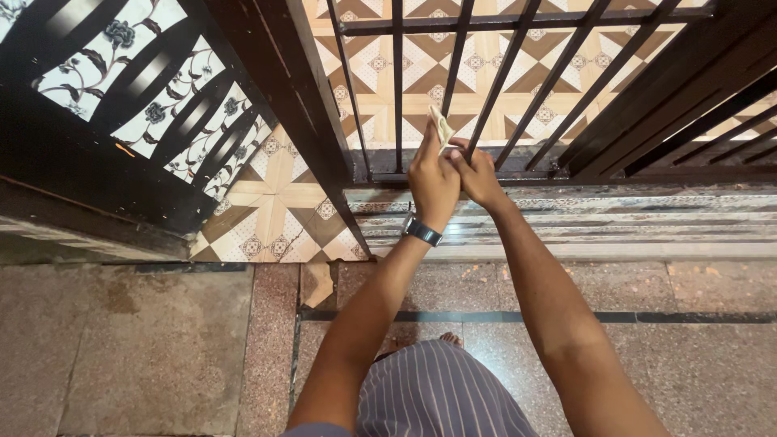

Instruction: The person wipes the vertical and horizontal bars of a metal gate using a cloth, reaching between the bars to clean all sides.

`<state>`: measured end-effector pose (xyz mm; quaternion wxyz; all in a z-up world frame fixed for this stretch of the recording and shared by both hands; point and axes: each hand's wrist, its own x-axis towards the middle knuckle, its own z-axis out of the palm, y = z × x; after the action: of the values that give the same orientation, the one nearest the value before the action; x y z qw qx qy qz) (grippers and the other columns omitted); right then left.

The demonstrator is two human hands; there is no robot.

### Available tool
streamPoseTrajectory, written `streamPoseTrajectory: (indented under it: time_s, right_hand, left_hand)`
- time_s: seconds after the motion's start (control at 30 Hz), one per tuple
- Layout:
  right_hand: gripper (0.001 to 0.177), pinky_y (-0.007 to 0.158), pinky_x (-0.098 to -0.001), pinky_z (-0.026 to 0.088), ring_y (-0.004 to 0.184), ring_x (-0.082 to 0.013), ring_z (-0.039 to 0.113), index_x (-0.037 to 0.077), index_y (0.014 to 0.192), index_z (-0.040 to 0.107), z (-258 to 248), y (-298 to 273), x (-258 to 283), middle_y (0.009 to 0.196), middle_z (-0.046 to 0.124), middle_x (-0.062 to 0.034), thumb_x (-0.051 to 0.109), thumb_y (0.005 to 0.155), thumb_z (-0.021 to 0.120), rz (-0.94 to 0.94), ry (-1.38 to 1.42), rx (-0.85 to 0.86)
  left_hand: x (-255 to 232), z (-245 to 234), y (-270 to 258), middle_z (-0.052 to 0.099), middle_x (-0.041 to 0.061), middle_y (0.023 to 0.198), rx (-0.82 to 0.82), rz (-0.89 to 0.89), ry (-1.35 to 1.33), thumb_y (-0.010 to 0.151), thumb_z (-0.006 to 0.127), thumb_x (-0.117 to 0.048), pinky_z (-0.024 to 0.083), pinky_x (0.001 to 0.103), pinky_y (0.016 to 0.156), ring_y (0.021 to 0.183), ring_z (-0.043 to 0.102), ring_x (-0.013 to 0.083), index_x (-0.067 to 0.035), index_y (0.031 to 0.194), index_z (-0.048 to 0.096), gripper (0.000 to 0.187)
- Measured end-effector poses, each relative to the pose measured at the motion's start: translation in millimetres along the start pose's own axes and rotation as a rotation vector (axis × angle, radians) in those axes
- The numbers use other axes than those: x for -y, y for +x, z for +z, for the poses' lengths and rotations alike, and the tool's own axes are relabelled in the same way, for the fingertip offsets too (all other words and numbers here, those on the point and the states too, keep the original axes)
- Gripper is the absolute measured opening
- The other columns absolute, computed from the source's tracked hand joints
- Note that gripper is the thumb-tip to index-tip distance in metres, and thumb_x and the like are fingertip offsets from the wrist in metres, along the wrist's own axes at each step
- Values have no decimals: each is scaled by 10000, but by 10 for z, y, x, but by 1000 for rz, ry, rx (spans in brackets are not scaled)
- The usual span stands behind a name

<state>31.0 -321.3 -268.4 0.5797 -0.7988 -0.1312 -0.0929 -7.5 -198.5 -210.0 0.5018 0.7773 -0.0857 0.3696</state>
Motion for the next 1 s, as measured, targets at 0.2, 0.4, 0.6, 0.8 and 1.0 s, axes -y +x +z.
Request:
streamPoseTrajectory:
  time_s: [0.2,0.4,0.6,0.8,1.0]
  right_hand:
    - [245,792,-353,565,875,-177,723,-33,1091,680,-18,-40,-39,913,764,-127,178,1011,584,-51,-82,25]
    - [238,749,-355,543,810,-157,693,-29,1089,643,-28,-30,88,858,738,-138,179,1023,548,9,-76,21]
    - [228,735,-355,537,781,-170,678,-38,1074,659,-26,-36,104,827,730,-134,158,989,578,-20,-115,8]
    - [273,729,-357,542,793,-155,674,-37,1074,649,7,-36,88,852,739,-133,216,1044,549,81,-30,2]
    - [268,738,-380,533,791,-194,657,-44,1109,626,-38,-55,192,835,718,-163,199,1031,547,63,-84,32]
  left_hand:
    - [-188,40,581,701,198,1291,149,-182,-27,756,509,157,551,256,482,698,745,198,-80,1505,458,787]
    - [-361,-18,842,710,221,1246,121,-89,-50,870,498,127,555,293,531,639,744,232,-58,1501,465,659]
    - [-390,-105,650,741,213,1202,130,-136,-22,822,497,122,619,320,599,796,780,259,-76,1487,491,694]
    - [-504,-101,939,784,149,993,117,-53,11,902,510,104,601,334,632,739,773,233,-104,1539,493,671]
    - [-446,-88,802,754,168,1187,146,-129,17,869,527,89,601,313,510,645,756,231,-78,1492,472,647]
